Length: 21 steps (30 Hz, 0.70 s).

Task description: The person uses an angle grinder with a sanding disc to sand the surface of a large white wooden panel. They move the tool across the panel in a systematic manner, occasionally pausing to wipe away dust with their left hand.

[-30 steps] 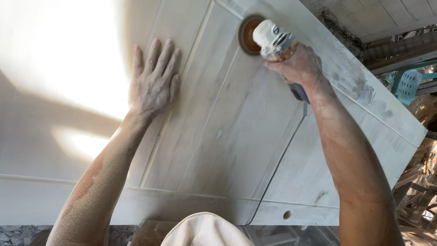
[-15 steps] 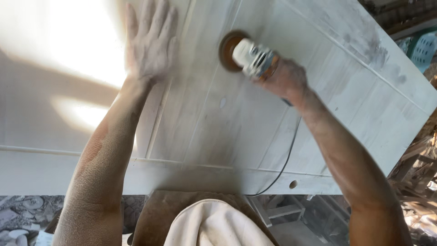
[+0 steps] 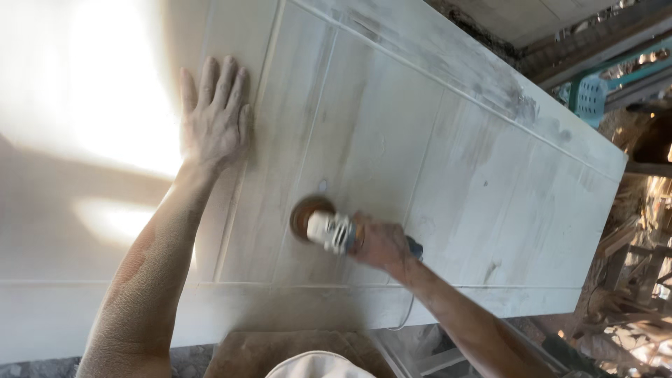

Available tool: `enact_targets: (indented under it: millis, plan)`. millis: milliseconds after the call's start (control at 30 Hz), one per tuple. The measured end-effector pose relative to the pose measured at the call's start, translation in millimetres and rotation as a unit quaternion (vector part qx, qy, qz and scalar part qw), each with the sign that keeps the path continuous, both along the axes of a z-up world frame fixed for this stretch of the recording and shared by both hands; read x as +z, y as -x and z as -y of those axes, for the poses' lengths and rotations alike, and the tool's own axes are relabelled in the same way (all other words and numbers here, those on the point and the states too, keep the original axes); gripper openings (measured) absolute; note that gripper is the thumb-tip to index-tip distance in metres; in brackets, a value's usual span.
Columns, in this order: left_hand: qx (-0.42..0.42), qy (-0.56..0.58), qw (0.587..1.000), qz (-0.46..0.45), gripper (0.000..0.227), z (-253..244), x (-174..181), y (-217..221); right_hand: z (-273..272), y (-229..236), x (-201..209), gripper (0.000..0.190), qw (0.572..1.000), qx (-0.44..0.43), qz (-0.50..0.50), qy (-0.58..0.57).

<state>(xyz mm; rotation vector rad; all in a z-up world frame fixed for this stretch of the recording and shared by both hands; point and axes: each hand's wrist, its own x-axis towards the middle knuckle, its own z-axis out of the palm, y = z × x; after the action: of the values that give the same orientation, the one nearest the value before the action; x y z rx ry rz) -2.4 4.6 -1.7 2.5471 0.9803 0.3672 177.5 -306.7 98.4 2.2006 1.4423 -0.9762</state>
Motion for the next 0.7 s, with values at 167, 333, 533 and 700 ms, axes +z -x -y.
enact_targets:
  millis: [167, 333, 533, 700]
  plan:
    - [-0.007, 0.041, 0.999, 0.006, 0.06, 2.9, 0.7, 7.4, -82.6, -79.3, -7.5, 0.071, 0.994, -0.041, 0.084, -0.059]
    - [0.008, 0.039, 0.999, -0.017, 0.06, 5.4, 7.7, 4.3, -151.2, -142.9, -3.2, 0.075, 0.989, -0.025, 0.098, -0.107]
    - [0.011, 0.036, 0.998, -0.045, 0.06, 7.7, 8.3, 2.3, -204.9, -203.3, -8.3, 0.076, 0.988, -0.003, 0.066, -0.137]
    - [0.015, 0.028, 0.998, -0.059, 0.06, 6.1, 10.8, 0.0, -244.7, -226.2, -4.4, 0.073, 0.985, -0.025, 0.077, -0.151]
